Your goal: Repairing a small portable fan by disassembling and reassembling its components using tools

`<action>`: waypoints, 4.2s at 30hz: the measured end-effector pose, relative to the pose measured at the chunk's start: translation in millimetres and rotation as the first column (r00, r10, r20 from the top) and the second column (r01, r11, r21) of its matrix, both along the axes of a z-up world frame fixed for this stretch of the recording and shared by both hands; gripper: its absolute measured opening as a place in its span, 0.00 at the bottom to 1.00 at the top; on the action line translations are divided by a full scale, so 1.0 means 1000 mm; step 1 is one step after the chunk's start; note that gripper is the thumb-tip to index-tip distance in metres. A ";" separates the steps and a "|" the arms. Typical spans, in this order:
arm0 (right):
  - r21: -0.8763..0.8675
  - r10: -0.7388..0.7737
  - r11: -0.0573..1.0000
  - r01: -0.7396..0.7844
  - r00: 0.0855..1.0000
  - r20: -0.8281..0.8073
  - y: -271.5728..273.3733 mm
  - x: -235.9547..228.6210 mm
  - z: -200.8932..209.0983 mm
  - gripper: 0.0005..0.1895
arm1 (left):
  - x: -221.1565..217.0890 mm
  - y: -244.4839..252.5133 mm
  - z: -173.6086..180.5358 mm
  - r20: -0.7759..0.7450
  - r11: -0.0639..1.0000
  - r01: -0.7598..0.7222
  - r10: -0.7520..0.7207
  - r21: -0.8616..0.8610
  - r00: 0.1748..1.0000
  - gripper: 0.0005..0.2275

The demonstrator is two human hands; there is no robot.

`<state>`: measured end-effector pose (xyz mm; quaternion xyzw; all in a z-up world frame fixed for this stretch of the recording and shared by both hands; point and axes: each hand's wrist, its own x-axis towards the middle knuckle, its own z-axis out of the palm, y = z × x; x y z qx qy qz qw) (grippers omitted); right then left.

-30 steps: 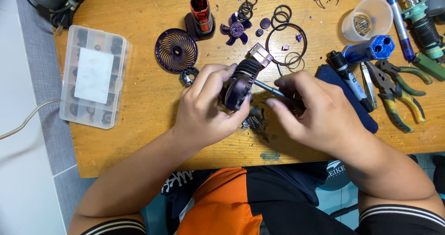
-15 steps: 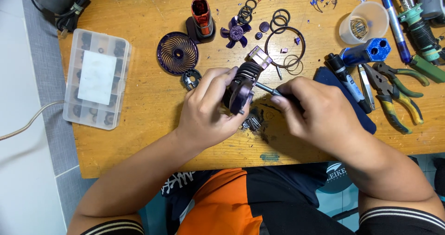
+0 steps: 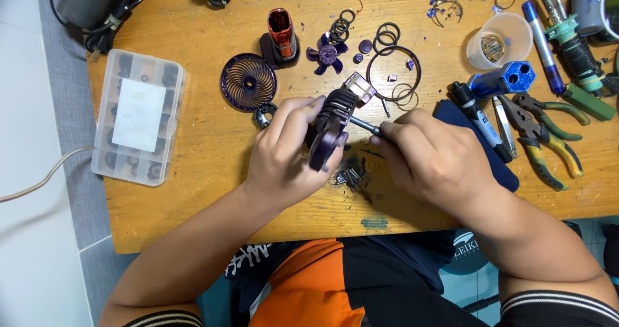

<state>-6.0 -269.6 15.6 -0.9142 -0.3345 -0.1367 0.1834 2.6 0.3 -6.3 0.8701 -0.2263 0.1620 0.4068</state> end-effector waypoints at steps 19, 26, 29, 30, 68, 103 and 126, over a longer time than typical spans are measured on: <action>0.353 -0.025 0.890 0.289 0.803 -0.595 0.004 0.003 0.010 0.09 | 0.000 0.005 0.000 0.072 0.997 0.080 -0.079 -0.003 0.994 0.21; -0.027 0.023 0.999 -0.021 0.998 0.066 0.003 -0.001 0.008 0.10 | -0.002 0.001 -0.003 -0.006 0.999 0.027 -0.027 0.019 1.000 0.20; 0.143 0.055 0.989 -0.038 0.991 -0.119 0.002 -0.001 -0.003 0.10 | 0.002 0.000 -0.004 0.049 0.998 0.062 -0.062 0.015 0.997 0.14; 0.145 0.057 0.989 -0.039 0.991 -0.122 0.002 -0.001 0.000 0.10 | 0.000 0.002 -0.004 0.046 0.998 0.060 -0.061 0.017 0.997 0.14; 0.215 0.038 0.977 0.007 0.977 -0.208 0.003 0.006 -0.002 0.09 | 0.001 0.001 -0.005 0.066 0.996 0.082 -0.084 0.035 0.994 0.18; 0.475 0.051 0.763 0.439 0.691 -0.721 0.002 0.008 -0.005 0.06 | 0.001 0.002 -0.008 0.113 0.991 0.070 -0.056 -0.118 0.992 0.20; 0.551 0.417 0.725 0.414 0.373 -0.829 0.005 0.015 0.023 0.09 | -0.014 0.021 -0.006 -0.057 0.988 0.150 -0.152 -0.048 0.987 0.19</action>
